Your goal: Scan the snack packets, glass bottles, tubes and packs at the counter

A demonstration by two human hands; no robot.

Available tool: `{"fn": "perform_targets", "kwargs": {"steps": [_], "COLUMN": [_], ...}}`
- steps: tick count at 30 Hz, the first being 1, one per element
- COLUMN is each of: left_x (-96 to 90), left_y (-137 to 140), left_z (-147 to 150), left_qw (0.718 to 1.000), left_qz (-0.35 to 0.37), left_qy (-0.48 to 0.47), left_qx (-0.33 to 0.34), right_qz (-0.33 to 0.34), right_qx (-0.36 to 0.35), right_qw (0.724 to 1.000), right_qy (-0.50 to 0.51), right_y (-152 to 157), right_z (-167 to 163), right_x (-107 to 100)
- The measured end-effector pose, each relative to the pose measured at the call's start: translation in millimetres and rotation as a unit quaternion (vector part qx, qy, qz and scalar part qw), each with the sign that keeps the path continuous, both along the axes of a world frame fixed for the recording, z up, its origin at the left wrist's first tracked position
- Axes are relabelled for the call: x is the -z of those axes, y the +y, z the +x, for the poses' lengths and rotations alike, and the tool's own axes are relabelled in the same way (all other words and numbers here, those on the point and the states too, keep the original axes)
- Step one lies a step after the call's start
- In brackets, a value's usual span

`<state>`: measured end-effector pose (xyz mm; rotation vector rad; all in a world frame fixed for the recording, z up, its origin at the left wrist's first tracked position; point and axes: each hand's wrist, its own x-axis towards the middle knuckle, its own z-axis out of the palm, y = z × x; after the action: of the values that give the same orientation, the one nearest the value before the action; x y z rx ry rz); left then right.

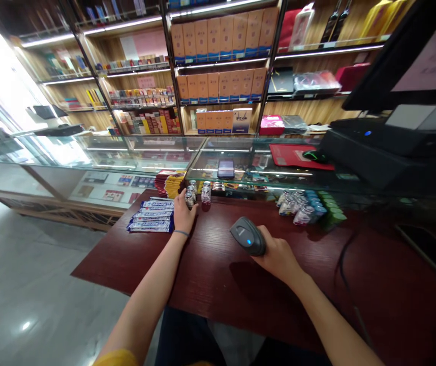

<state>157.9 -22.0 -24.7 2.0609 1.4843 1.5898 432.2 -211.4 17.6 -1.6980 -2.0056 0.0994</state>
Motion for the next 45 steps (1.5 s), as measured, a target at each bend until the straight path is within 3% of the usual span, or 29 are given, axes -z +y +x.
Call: {"fn": "perform_targets", "kwargs": {"steps": [7,10,12,15,22,28,32,38,45], "left_x": [-7.6,-6.7,-5.8,-4.7,-0.5,6.8,8.9,8.3,-2.8], "left_y": [-13,-20,-25,-32,-64,-89,-94,-96,-95], "left_z": [13,39,64,114,242,311,332,340,321], "left_qw": [0.995,0.989,0.978,0.969,0.944,0.938,0.933,0.938,0.938], "left_qz": [0.094,0.101,0.086,0.054,-0.037,-0.063,-0.067,-0.065,-0.067], "left_qy": [0.010,0.058,0.088,0.067,-0.024,-0.013,0.003,-0.001,-0.071], "left_qx": [-0.007,0.090,0.168,0.232,0.326,0.339,0.353,0.341,0.332], "right_qz": [0.035,0.077,0.101,0.129,0.181,0.227,0.230,0.227,0.206], "right_qx": [0.154,0.215,0.245,0.279,0.332,0.354,0.347,0.342,0.350], "right_qw": [0.985,0.968,0.955,0.936,0.883,0.817,0.809,0.810,0.823], "right_qy": [0.075,0.107,0.135,0.173,0.277,0.394,0.415,0.419,0.398], "right_y": [4,5,5,3,-11,-19,-20,-20,-22], "right_z": [31,52,66,84,120,143,147,147,142], "right_x": [-14,-17,-18,-19,-25,-25,-25,-24,-28]}}
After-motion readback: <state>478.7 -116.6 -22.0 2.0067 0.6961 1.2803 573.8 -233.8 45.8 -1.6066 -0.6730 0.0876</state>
